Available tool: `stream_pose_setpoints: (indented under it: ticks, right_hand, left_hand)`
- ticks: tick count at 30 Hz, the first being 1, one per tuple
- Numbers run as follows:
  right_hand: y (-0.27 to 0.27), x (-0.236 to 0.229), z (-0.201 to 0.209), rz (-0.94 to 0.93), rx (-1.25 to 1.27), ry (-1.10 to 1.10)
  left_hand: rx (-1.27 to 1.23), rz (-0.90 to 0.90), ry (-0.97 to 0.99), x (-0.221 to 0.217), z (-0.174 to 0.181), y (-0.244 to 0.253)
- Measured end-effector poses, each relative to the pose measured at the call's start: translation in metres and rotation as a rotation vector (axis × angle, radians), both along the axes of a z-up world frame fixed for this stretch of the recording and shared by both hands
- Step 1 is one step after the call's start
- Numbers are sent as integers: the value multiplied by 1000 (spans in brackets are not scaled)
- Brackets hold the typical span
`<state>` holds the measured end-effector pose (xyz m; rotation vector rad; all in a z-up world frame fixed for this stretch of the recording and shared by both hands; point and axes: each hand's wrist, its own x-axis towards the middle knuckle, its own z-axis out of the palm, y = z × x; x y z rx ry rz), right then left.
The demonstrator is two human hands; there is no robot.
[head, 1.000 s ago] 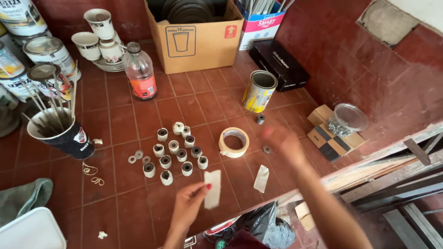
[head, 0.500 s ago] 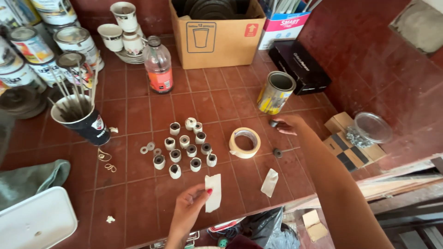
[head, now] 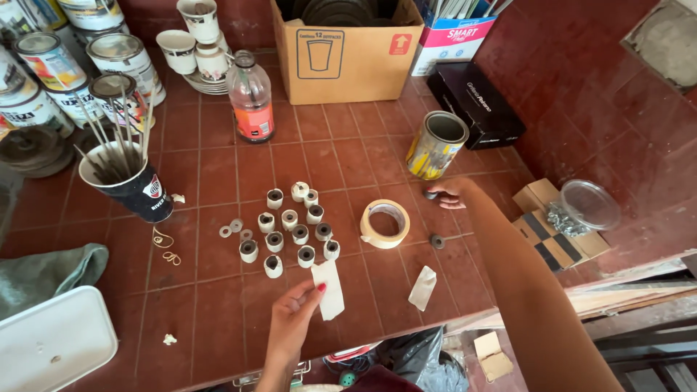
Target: Organize small metal hardware pieces by placing them into a container and handling tape and other supplies
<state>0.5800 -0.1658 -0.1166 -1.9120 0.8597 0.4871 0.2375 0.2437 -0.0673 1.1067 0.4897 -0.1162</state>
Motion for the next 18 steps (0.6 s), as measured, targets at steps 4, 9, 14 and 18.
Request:
stream_pose_setpoints:
  ticks: [4,9,14,18]
  right_hand:
    - [5,1,-8,108,24,-18]
    - [42,-45,24,69,-183,-319]
    - [85,-116,72,-4,-179,-539]
    - [122,-174,95,25,200,-819]
  left_hand:
    - [-9,32,21,3,3,-2]
    - [-75,148,0,-2,12,0]
    - [-140,232,-2,-12,22,2]
    - [-157,248,-41,-7,9,-6]
